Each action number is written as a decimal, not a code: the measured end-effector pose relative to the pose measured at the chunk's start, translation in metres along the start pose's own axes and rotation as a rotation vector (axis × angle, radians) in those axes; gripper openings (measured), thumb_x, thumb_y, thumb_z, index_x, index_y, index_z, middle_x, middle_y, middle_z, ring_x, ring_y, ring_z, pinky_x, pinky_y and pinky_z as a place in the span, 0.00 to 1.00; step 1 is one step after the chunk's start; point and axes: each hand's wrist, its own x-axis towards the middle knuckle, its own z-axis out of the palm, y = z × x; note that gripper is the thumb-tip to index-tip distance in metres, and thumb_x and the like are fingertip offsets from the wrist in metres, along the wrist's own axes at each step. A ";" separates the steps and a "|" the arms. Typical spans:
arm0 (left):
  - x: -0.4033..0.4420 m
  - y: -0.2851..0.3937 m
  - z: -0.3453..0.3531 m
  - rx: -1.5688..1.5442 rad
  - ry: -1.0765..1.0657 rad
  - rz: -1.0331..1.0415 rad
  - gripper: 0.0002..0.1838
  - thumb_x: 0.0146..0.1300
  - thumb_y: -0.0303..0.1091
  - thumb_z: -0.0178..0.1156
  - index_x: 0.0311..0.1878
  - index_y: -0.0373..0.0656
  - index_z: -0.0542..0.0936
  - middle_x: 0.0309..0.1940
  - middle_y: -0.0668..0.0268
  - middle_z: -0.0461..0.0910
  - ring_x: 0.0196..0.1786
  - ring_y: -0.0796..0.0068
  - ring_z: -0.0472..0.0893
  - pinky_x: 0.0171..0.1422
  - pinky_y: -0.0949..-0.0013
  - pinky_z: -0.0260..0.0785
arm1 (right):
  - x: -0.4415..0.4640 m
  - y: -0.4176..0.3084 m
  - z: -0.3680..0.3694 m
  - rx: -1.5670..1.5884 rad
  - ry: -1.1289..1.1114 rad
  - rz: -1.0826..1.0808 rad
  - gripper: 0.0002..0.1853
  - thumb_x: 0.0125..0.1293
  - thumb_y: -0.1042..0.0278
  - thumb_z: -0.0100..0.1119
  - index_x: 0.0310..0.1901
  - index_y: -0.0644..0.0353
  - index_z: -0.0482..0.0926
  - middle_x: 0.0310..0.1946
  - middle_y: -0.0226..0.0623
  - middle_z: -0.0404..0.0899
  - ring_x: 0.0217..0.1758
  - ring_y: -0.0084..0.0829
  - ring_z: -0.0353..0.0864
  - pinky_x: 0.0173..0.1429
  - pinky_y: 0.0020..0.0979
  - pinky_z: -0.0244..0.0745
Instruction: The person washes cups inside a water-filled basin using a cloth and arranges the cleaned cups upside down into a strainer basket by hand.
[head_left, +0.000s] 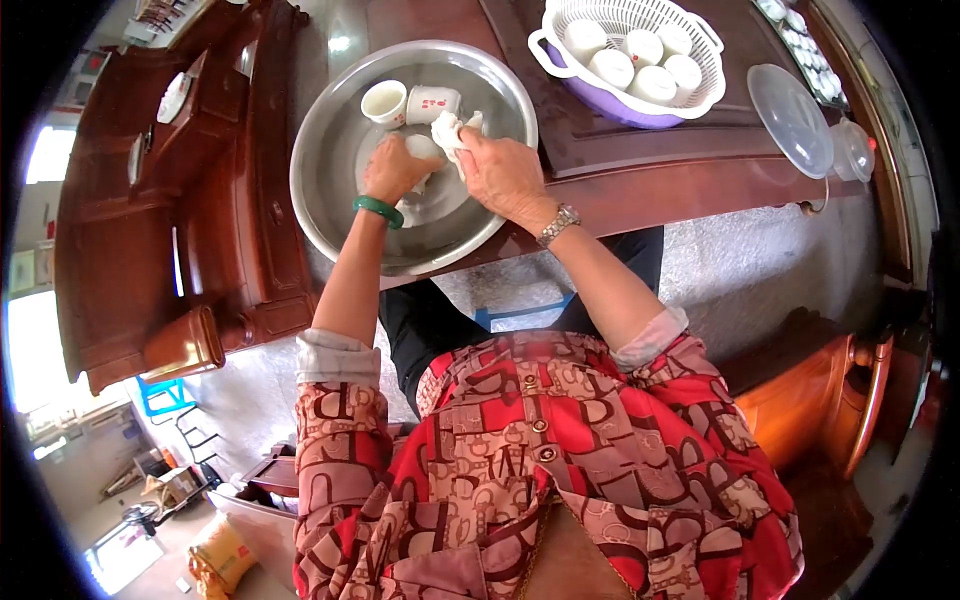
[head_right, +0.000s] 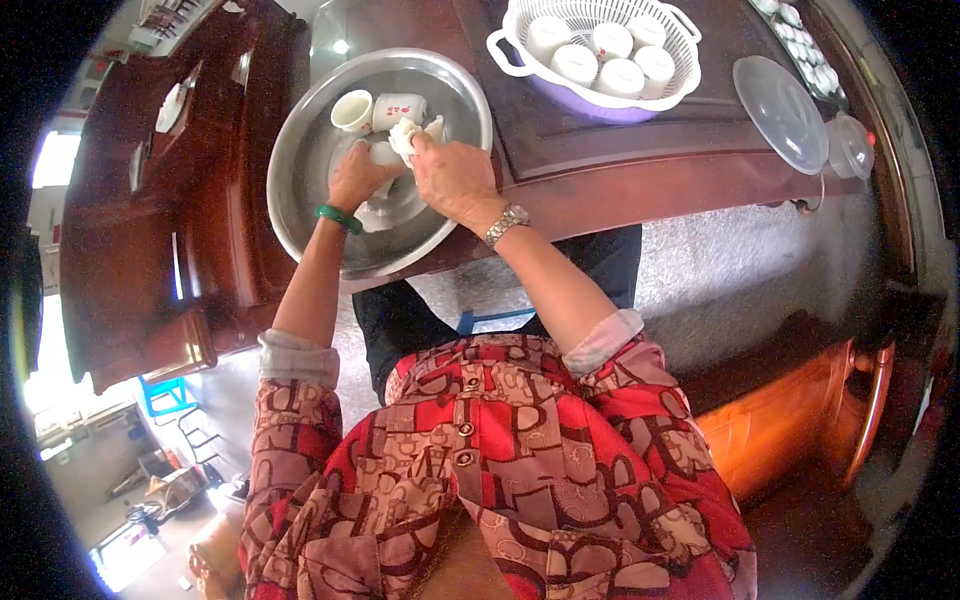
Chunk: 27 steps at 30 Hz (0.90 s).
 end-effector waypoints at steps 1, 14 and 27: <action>0.000 0.006 -0.001 0.065 -0.038 -0.014 0.44 0.35 0.59 0.71 0.51 0.35 0.72 0.48 0.49 0.77 0.53 0.53 0.77 0.54 0.57 0.68 | 0.000 0.000 0.000 -0.004 -0.002 -0.001 0.09 0.63 0.61 0.49 0.41 0.54 0.74 0.19 0.44 0.77 0.23 0.47 0.77 0.29 0.47 0.72; -0.025 0.009 -0.025 -0.700 0.222 0.228 0.38 0.41 0.45 0.73 0.55 0.39 0.72 0.42 0.55 0.80 0.46 0.61 0.79 0.52 0.63 0.70 | 0.000 -0.004 -0.004 0.015 -0.003 0.019 0.10 0.63 0.61 0.50 0.41 0.55 0.74 0.19 0.46 0.76 0.23 0.48 0.77 0.30 0.48 0.71; -0.065 0.023 -0.034 -0.572 0.815 0.517 0.35 0.38 0.35 0.74 0.53 0.42 0.69 0.50 0.58 0.68 0.52 0.60 0.73 0.55 0.63 0.67 | 0.000 -0.010 -0.007 -0.033 -0.042 0.075 0.11 0.61 0.64 0.51 0.43 0.57 0.76 0.20 0.47 0.78 0.26 0.48 0.79 0.32 0.46 0.72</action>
